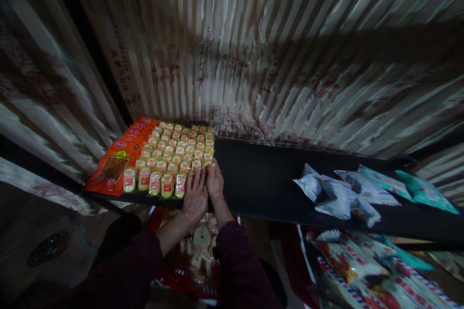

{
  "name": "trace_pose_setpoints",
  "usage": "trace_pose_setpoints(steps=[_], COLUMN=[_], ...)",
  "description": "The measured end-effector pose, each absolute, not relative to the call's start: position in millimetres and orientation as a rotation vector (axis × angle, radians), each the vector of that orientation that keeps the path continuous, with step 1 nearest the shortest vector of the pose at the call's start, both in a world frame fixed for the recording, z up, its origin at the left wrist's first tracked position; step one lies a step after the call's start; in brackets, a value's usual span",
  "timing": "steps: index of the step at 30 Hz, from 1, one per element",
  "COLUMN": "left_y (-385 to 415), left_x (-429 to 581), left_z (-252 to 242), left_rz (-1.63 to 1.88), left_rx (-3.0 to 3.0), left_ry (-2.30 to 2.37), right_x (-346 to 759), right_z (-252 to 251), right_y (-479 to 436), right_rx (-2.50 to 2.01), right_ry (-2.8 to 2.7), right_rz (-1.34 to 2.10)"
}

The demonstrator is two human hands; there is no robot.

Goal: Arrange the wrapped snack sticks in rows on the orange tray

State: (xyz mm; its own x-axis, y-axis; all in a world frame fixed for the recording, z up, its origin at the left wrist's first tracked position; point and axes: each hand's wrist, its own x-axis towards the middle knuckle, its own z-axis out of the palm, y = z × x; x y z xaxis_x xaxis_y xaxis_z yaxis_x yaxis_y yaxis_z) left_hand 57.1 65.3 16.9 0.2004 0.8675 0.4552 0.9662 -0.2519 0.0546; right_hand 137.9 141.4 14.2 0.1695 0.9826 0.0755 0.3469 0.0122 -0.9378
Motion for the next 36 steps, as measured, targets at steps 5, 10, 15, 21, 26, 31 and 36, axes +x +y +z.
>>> trace_pose_setpoints(steps=[5,10,15,21,26,31,36], left_y=[66,67,66,79,103,126,140], left_x=[57,55,53,53,50,39,31], left_z=[15,15,20,34,48,57,60], left_rz=[-0.611,-0.626,-0.619,-0.628,-0.614,-0.668,-0.664], left_rx=[-2.254,-2.277,-2.301,-2.406,-2.413,-2.343,-2.334], left_ry=[-1.737,-1.699,-1.638,-1.560,-1.641,-1.776,-1.910], right_x=[140,142,148,156,154,148,143], right_z=[15,16,13,9,11,13,19], right_y=[140,142,156,185,199,207,209], right_rx=[-1.451,-1.499,-1.476,-1.343,-1.282,-1.198,-1.131], right_ry=[-1.368,-1.308,-1.255,-1.135,-1.075,-1.067,-1.091], right_rz=[0.845,0.859,0.870,1.020,1.136,1.170,1.201])
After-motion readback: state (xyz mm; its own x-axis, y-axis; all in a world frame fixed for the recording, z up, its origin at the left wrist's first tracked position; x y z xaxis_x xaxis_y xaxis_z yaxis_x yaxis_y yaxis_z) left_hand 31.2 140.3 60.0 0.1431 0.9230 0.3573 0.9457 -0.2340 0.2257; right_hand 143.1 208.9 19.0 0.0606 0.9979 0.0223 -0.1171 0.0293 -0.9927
